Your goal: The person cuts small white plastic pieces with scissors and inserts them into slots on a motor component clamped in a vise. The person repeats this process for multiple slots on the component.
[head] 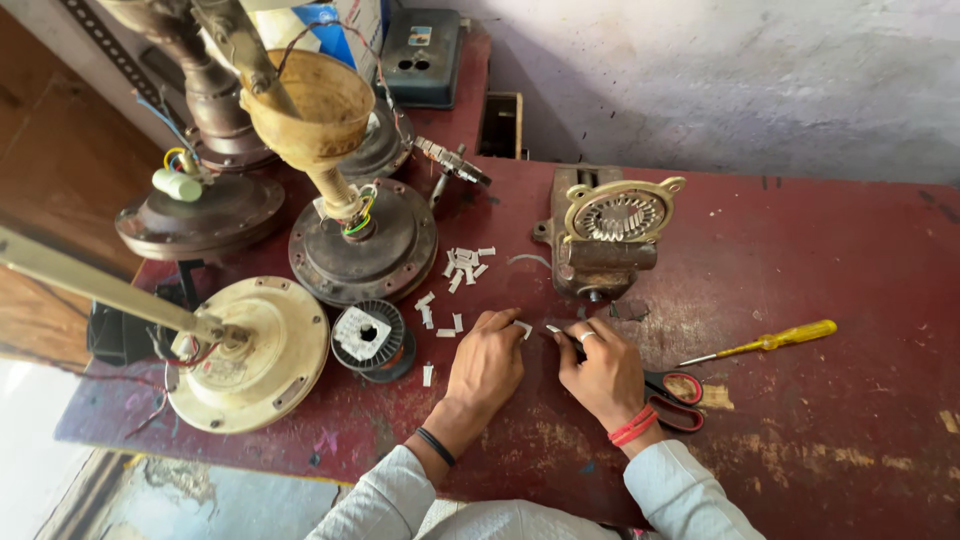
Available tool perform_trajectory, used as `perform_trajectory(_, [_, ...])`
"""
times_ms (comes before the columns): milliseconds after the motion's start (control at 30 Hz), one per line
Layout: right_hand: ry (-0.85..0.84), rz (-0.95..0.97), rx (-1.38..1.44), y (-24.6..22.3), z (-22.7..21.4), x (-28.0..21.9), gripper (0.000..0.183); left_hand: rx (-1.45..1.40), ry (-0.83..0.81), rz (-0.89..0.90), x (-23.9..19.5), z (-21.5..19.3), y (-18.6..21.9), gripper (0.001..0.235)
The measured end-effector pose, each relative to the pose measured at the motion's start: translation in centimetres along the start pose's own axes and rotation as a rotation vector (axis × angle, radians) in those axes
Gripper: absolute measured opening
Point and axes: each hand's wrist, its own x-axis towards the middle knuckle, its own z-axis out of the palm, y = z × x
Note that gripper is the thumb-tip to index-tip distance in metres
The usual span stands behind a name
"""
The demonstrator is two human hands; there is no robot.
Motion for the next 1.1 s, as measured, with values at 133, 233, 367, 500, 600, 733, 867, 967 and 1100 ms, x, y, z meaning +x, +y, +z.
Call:
perform_trajectory(133, [0.015, -0.004, 0.006, 0.0, -0.1, 0.2, 0.01, -0.019, -0.011, -0.099, 0.9, 0.1, -0.1, 0.013])
perform_trajectory(233, [-0.01, 0.014, -0.001, -0.2, -0.2, 0.1, 0.01, -0.021, 0.014, -0.226, 0.7, 0.3, 0.5, 0.011])
perform_trajectory(367, [-0.036, 0.034, 0.006, -0.5, -0.3, 0.8, 0.01, -0.052, 0.036, -0.245, 0.7, 0.0, 0.7, 0.009])
perform_trajectory(500, [-0.098, 0.073, 0.044, -0.8, -0.3, 1.2, 0.012, -0.134, 0.077, -0.25, 0.4, -0.4, 0.3, 0.022])
perform_trajectory(600, [-0.212, 0.132, -0.066, -1.5, 0.0, 1.6, 0.011, -0.132, 0.147, -0.258, 0.4, -0.4, 0.1, 0.025])
perform_trajectory(733, [-0.298, 0.17, -0.124, -2.2, 0.5, 2.5, 0.008, -0.134, 0.056, -0.254, 0.8, -0.4, -0.3, 0.03])
perform_trajectory(867, [-0.326, 0.132, -0.122, -2.4, 0.8, 3.0, 0.007, -0.099, -0.016, -0.245, 1.3, -0.4, -0.8, 0.022])
perform_trajectory(967, [-0.285, -0.007, -0.086, -2.2, 0.9, 3.0, 0.019, -0.125, -0.047, -0.269, 1.4, -0.4, -1.3, 0.022])
perform_trajectory(1100, [-0.368, -0.067, -0.061, -1.4, 0.9, 3.3, 0.029, -0.134, -0.108, -0.332, 1.9, -0.3, -1.9, 0.018])
